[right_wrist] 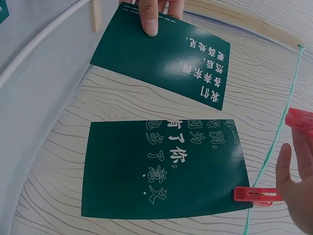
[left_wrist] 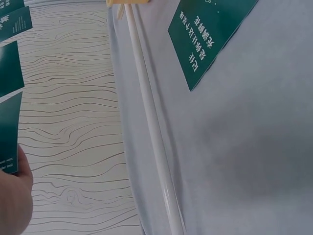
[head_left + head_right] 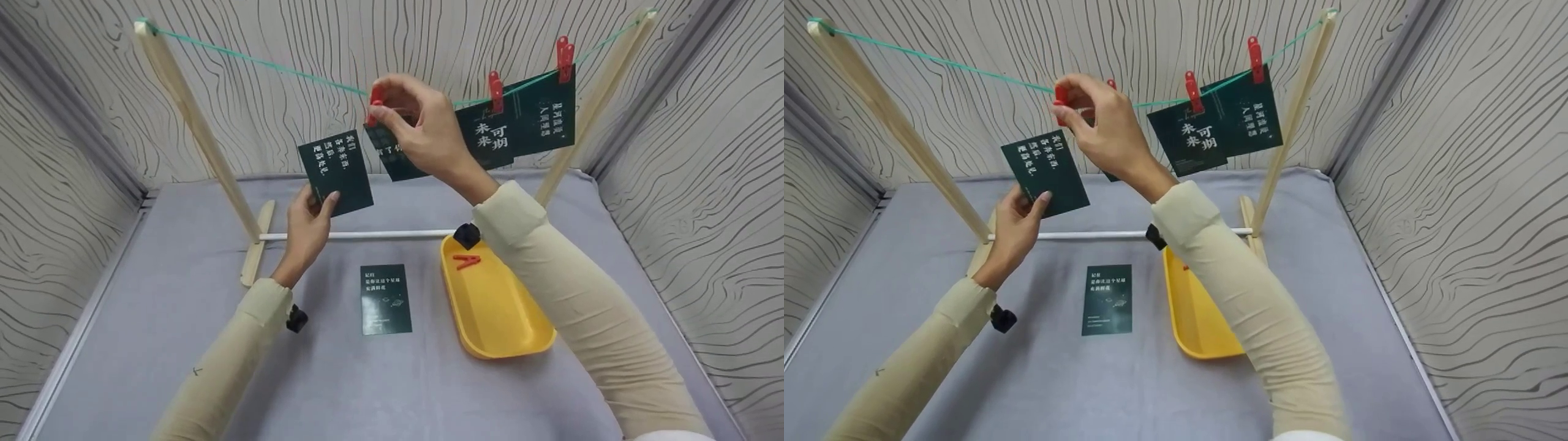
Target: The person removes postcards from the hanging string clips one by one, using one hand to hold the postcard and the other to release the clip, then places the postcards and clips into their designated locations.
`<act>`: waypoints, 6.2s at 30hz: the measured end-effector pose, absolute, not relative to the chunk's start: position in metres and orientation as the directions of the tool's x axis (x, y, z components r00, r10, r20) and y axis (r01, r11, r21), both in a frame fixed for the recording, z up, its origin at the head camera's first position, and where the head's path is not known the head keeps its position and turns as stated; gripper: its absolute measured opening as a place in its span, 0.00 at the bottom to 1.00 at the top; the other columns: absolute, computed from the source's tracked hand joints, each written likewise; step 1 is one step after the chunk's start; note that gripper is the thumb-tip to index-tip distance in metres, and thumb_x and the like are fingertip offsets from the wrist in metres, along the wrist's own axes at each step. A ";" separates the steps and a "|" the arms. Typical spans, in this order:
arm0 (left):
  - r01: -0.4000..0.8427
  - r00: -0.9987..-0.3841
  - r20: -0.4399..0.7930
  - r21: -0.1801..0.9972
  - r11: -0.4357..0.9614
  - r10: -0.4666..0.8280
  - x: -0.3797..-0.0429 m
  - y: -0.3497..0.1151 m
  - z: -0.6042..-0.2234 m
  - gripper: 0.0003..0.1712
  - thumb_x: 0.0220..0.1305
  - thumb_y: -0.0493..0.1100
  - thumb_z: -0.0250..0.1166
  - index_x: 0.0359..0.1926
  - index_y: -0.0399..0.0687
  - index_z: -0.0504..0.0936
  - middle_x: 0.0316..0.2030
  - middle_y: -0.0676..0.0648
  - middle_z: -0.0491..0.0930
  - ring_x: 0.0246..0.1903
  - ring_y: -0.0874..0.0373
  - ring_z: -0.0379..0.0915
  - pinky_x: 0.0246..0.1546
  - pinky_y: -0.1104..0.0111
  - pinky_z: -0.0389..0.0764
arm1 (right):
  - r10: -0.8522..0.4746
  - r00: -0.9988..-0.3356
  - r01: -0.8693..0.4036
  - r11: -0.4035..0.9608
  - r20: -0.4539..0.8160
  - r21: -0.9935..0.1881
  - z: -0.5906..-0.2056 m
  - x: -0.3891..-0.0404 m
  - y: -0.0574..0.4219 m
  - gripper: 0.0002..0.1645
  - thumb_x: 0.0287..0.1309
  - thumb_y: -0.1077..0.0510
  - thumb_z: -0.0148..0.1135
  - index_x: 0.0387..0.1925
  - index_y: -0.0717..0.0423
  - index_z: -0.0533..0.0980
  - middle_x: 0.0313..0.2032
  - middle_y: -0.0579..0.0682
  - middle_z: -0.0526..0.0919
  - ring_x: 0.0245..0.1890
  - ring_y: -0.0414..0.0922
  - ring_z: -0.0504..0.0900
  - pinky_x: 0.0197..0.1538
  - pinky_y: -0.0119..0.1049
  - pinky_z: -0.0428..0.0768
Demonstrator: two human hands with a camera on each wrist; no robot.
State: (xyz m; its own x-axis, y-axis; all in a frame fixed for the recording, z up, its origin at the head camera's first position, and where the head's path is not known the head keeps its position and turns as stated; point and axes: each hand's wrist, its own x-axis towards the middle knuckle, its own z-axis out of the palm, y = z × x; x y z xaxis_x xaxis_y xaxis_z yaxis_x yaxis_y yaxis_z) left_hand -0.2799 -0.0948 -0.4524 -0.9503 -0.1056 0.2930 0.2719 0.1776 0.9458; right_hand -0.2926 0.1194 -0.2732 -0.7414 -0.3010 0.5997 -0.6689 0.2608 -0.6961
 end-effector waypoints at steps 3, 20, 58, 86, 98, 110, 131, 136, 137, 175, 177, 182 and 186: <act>0.265 -0.952 0.286 0.948 0.176 -0.106 -0.279 -0.095 -0.454 0.19 0.77 0.42 0.64 0.63 0.42 0.78 0.56 0.41 0.87 0.55 0.51 0.87 0.55 0.67 0.88 | -0.316 -0.750 -0.659 0.287 0.581 -0.695 -0.277 -0.291 0.122 0.21 0.70 0.59 0.68 0.61 0.61 0.78 0.50 0.54 0.88 0.51 0.41 0.87 0.62 0.33 0.83; 0.220 -0.966 0.238 0.961 0.169 -0.100 -0.266 -0.091 -0.469 0.18 0.75 0.40 0.65 0.61 0.38 0.80 0.53 0.37 0.89 0.51 0.47 0.89 0.49 0.68 0.89 | -0.355 -0.793 -0.606 0.382 0.495 -0.698 -0.309 -0.280 0.148 0.24 0.66 0.53 0.73 0.59 0.60 0.81 0.49 0.51 0.89 0.47 0.41 0.87 0.58 0.34 0.86; 0.074 -0.997 0.073 0.971 0.226 0.013 -0.244 -0.079 -0.496 0.19 0.75 0.40 0.66 0.63 0.41 0.80 0.51 0.40 0.90 0.50 0.49 0.90 0.51 0.59 0.90 | -0.322 -0.876 -0.477 0.461 0.360 -0.748 -0.363 -0.270 0.189 0.26 0.64 0.48 0.75 0.58 0.55 0.82 0.50 0.45 0.90 0.49 0.39 0.87 0.57 0.30 0.86; 0.052 -0.997 0.040 0.984 0.172 0.070 -0.233 -0.070 -0.517 0.21 0.75 0.38 0.65 0.65 0.38 0.78 0.52 0.35 0.89 0.50 0.45 0.90 0.50 0.57 0.91 | -0.299 -0.917 -0.384 0.496 0.262 -0.779 -0.394 -0.265 0.204 0.24 0.64 0.50 0.75 0.58 0.52 0.82 0.51 0.51 0.90 0.49 0.45 0.88 0.53 0.24 0.84; 0.024 -0.997 0.013 0.988 0.154 0.071 -0.227 -0.069 -0.524 0.22 0.75 0.38 0.65 0.66 0.41 0.78 0.51 0.37 0.90 0.49 0.46 0.90 0.51 0.54 0.90 | -0.288 -0.935 -0.337 0.534 0.208 -0.776 -0.413 -0.262 0.216 0.26 0.63 0.49 0.75 0.60 0.51 0.82 0.52 0.51 0.90 0.51 0.46 0.88 0.55 0.27 0.85; -0.051 -0.995 -0.066 0.980 0.193 0.074 -0.222 -0.067 -0.534 0.23 0.76 0.39 0.63 0.68 0.37 0.76 0.54 0.36 0.88 0.52 0.47 0.89 0.52 0.60 0.90 | -0.288 -0.945 -0.295 0.534 0.157 -0.793 -0.426 -0.260 0.226 0.25 0.63 0.50 0.75 0.59 0.51 0.82 0.53 0.51 0.90 0.51 0.47 0.88 0.59 0.45 0.87; -0.102 -0.986 -0.126 0.974 0.202 0.111 -0.215 -0.068 -0.552 0.23 0.77 0.38 0.62 0.67 0.36 0.74 0.53 0.36 0.88 0.53 0.48 0.89 0.51 0.64 0.90 | -0.276 -0.961 -0.180 0.527 0.034 -0.831 -0.451 -0.255 0.240 0.26 0.63 0.49 0.76 0.60 0.51 0.82 0.55 0.55 0.89 0.53 0.49 0.88 0.54 0.24 0.85; -0.116 -0.984 -0.139 0.974 0.193 0.112 -0.213 -0.067 -0.553 0.23 0.76 0.38 0.62 0.67 0.36 0.75 0.53 0.36 0.88 0.53 0.49 0.89 0.51 0.64 0.90 | -0.278 -0.960 -0.139 0.511 -0.011 -0.848 -0.455 -0.254 0.243 0.25 0.63 0.49 0.75 0.60 0.49 0.82 0.54 0.53 0.89 0.51 0.49 0.88 0.52 0.27 0.87; -0.120 -0.984 -0.143 0.974 0.194 0.110 -0.212 -0.067 -0.553 0.23 0.76 0.39 0.63 0.67 0.36 0.75 0.52 0.37 0.89 0.53 0.50 0.89 0.51 0.64 0.90 | -0.279 -0.960 -0.127 0.508 -0.023 -0.852 -0.456 -0.254 0.243 0.25 0.63 0.50 0.75 0.60 0.49 0.82 0.54 0.53 0.89 0.51 0.49 0.88 0.52 0.30 0.88; -0.172 -0.963 -0.206 0.966 0.192 0.173 -0.190 -0.059 -0.556 0.24 0.76 0.38 0.63 0.69 0.35 0.74 0.52 0.37 0.89 0.49 0.52 0.90 0.47 0.65 0.91 | -0.423 -0.894 -0.201 0.668 -0.144 -0.717 -0.481 -0.246 0.266 0.19 0.63 0.55 0.75 0.56 0.48 0.85 0.49 0.48 0.89 0.50 0.47 0.85 0.60 0.49 0.86; -0.171 -0.962 -0.206 0.967 0.189 0.181 -0.188 -0.058 -0.557 0.24 0.76 0.38 0.63 0.68 0.34 0.74 0.51 0.37 0.89 0.48 0.52 0.90 0.46 0.65 0.91 | -0.443 -0.886 -0.222 0.667 -0.139 -0.711 -0.483 -0.246 0.267 0.19 0.63 0.57 0.75 0.55 0.50 0.85 0.48 0.48 0.90 0.48 0.47 0.85 0.59 0.48 0.86; -0.174 -0.963 -0.209 0.963 0.205 0.168 -0.186 -0.055 -0.559 0.24 0.75 0.38 0.63 0.68 0.34 0.74 0.50 0.37 0.90 0.46 0.53 0.91 0.45 0.66 0.91 | -0.487 -0.861 -0.252 0.656 -0.144 -0.712 -0.487 -0.246 0.268 0.19 0.62 0.59 0.75 0.55 0.52 0.85 0.44 0.48 0.90 0.47 0.46 0.85 0.58 0.48 0.86; -0.170 -0.966 -0.207 0.960 0.222 0.157 -0.186 -0.054 -0.558 0.26 0.75 0.38 0.63 0.69 0.34 0.73 0.53 0.37 0.89 0.48 0.52 0.90 0.46 0.65 0.91 | -0.487 -0.856 -0.237 0.666 -0.171 -0.707 -0.488 -0.248 0.268 0.19 0.62 0.58 0.75 0.55 0.51 0.85 0.44 0.47 0.89 0.47 0.46 0.84 0.60 0.49 0.86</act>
